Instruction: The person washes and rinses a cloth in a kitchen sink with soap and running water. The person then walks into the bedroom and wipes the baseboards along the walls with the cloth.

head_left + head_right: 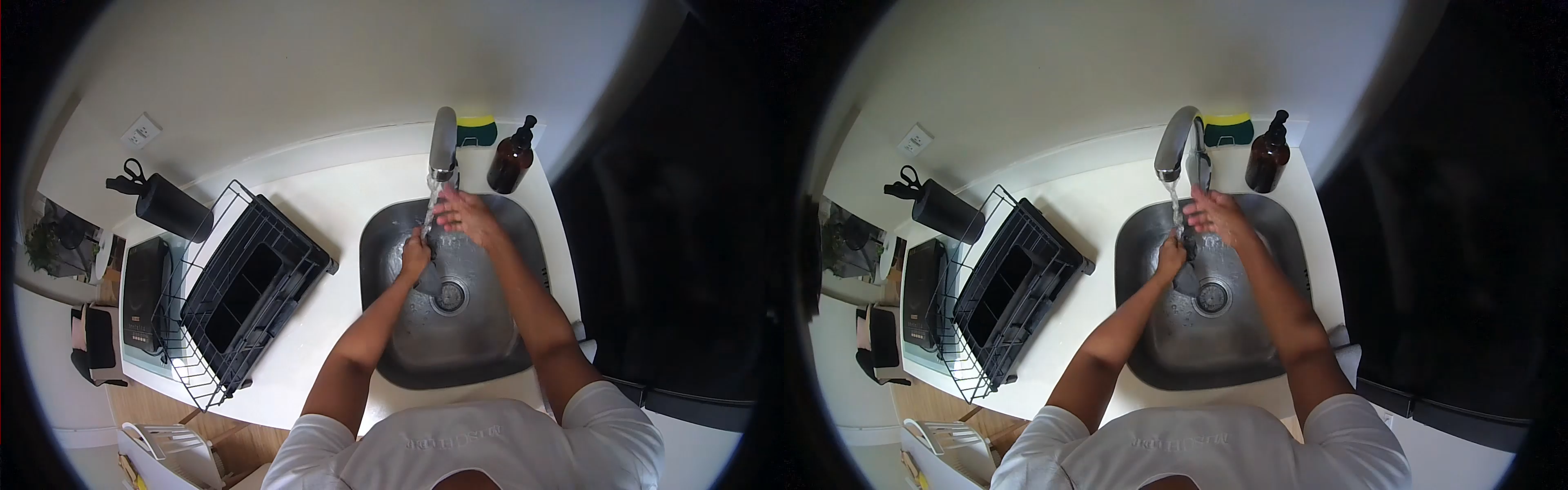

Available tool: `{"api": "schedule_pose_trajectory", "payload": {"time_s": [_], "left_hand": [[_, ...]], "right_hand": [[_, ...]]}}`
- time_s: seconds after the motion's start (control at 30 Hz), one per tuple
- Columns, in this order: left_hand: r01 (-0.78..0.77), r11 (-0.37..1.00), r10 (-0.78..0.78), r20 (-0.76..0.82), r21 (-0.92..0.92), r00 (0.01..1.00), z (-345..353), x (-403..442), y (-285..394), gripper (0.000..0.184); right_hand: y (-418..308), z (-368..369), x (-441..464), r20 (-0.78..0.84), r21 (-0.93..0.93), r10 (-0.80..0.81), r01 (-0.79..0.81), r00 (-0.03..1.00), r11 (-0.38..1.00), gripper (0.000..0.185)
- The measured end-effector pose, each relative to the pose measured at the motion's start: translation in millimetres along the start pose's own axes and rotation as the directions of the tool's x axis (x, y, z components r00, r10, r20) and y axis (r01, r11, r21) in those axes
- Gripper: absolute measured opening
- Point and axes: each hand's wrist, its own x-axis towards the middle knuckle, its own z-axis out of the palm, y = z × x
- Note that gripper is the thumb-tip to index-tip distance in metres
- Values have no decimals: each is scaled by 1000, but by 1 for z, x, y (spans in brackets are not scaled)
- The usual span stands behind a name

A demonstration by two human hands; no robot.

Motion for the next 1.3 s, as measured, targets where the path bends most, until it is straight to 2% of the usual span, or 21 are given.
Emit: {"api": "schedule_pose_trajectory", "payload": {"time_s": [0.03,0.07,0.1,0.17,0.2,0.23,0.3,0.33,0.4,0.53,0.63,0.7,0.83,0.9,0.93,1.0,1.03,1.1,1.13,1.2,1.3], "left_hand": [[275,938,-248,146,-212,958,13,9,-20,18],[540,760,-435,334,-362,836,18,17,-30,21],[540,760,-435,335,-361,836,12,24,-17,21],[819,553,-671,500,-153,547,-12,32,19,29],[790,566,-632,492,-235,599,-14,34,18,28],[790,567,-632,492,-234,599,-20,36,28,28],[708,695,-613,412,-125,675,-27,36,40,24],[709,694,-614,411,-125,673,-24,37,35,24],[494,867,-493,276,68,825,-25,36,34,27],[428,897,-443,248,112,862,-28,30,38,32],[325,934,-352,242,146,904,-31,30,36,26],[56,968,-129,296,243,946,-36,26,38,22],[50,957,-138,297,286,945,-49,17,56,16],[19,966,-128,410,259,903,-56,14,63,14],[21,966,-129,410,260,903,-46,14,45,14],[-252,919,102,432,304,896,-25,14,7,17],[-252,918,103,432,305,896,-22,13,4,17],[-128,930,-112,597,345,795,-19,7,6,22],[-128,930,-113,597,346,795,-28,4,21,22],[98,941,-284,596,325,751,-41,-7,41,21],[34,949,-210,544,315,812,-42,-13,32,19]], "right_hand": [[-12,5,-1,12,188,73,-74,997,979,41],[-19,11,-2,-10,314,-7,10,1000,950,34],[-21,10,4,-11,314,-8,11,1000,949,34],[-21,9,16,-33,123,-76,80,997,989,28],[-23,15,16,-122,128,-64,80,991,989,26],[-24,15,17,-122,129,-64,80,990,988,26],[-23,15,17,-135,98,-36,49,990,994,26],[-24,14,17,-134,98,-34,47,990,994,26],[-24,15,17,-126,82,-42,52,991,995,25],[-30,18,14,-147,113,-37,54,988,992,24],[-30,21,14,-220,130,-37,67,975,989,22],[-29,21,14,-200,139,-37,66,979,988,21],[-28,19,16,-182,142,-20,46,983,989,20],[-29,19,16,-188,151,-19,48,982,987,20],[-30,20,16,-187,151,-18,47,982,987,20],[-30,19,15,-189,140,2,25,982,990,20],[-31,19,16,-189,141,1,26,982,990,20],[-30,19,16,-175,159,-10,39,984,987,20],[-30,19,16,-175,160,-10,39,985,986,20],[-29,18,16,-168,153,-22,49,985,987,20],[-30,22,16,-193,178,-35,70,980,982,21]]}}
